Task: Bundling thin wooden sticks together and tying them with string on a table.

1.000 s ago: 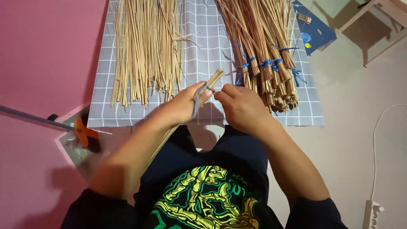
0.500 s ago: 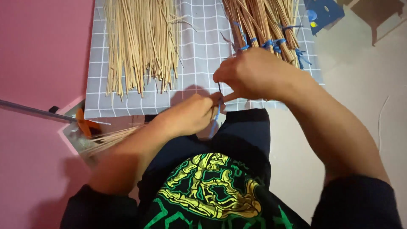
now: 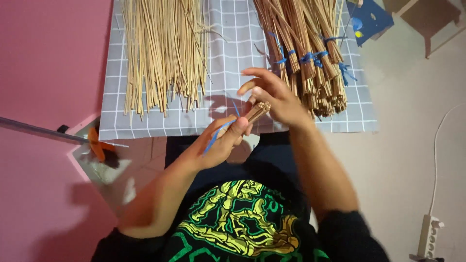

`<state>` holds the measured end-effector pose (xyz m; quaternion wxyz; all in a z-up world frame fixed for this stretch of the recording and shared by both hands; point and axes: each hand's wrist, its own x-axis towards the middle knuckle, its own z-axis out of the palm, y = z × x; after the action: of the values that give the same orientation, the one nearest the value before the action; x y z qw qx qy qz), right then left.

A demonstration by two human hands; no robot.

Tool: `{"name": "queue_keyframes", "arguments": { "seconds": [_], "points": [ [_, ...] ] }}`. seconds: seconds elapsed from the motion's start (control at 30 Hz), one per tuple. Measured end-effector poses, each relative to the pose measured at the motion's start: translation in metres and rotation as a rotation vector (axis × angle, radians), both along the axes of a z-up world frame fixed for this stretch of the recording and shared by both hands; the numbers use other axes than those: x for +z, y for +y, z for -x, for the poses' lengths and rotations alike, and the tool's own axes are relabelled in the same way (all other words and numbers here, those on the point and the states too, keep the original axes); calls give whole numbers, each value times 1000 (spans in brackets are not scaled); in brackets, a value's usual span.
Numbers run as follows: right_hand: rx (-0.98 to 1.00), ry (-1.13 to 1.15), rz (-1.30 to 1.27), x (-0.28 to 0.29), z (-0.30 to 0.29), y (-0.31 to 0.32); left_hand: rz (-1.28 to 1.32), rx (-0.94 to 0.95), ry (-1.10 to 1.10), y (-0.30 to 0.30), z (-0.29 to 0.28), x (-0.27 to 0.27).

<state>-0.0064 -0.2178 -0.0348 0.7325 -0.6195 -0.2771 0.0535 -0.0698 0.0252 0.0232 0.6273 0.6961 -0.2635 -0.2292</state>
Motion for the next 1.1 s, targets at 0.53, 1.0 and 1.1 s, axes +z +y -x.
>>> {"name": "queue_keyframes", "arguments": {
  "seconds": [0.53, 1.0, 1.1],
  "points": [
    [-565, -860, 716, 131, 105, 38, -483, 121, -341, -7, 1, 45],
    [-460, -326, 242, 60, 88, 41, -543, 96, -553, -2, -15, 59],
    [-480, -319, 167, 59, 88, 38, -448, 2, -451, -3, -19, 65]
  ]
}}
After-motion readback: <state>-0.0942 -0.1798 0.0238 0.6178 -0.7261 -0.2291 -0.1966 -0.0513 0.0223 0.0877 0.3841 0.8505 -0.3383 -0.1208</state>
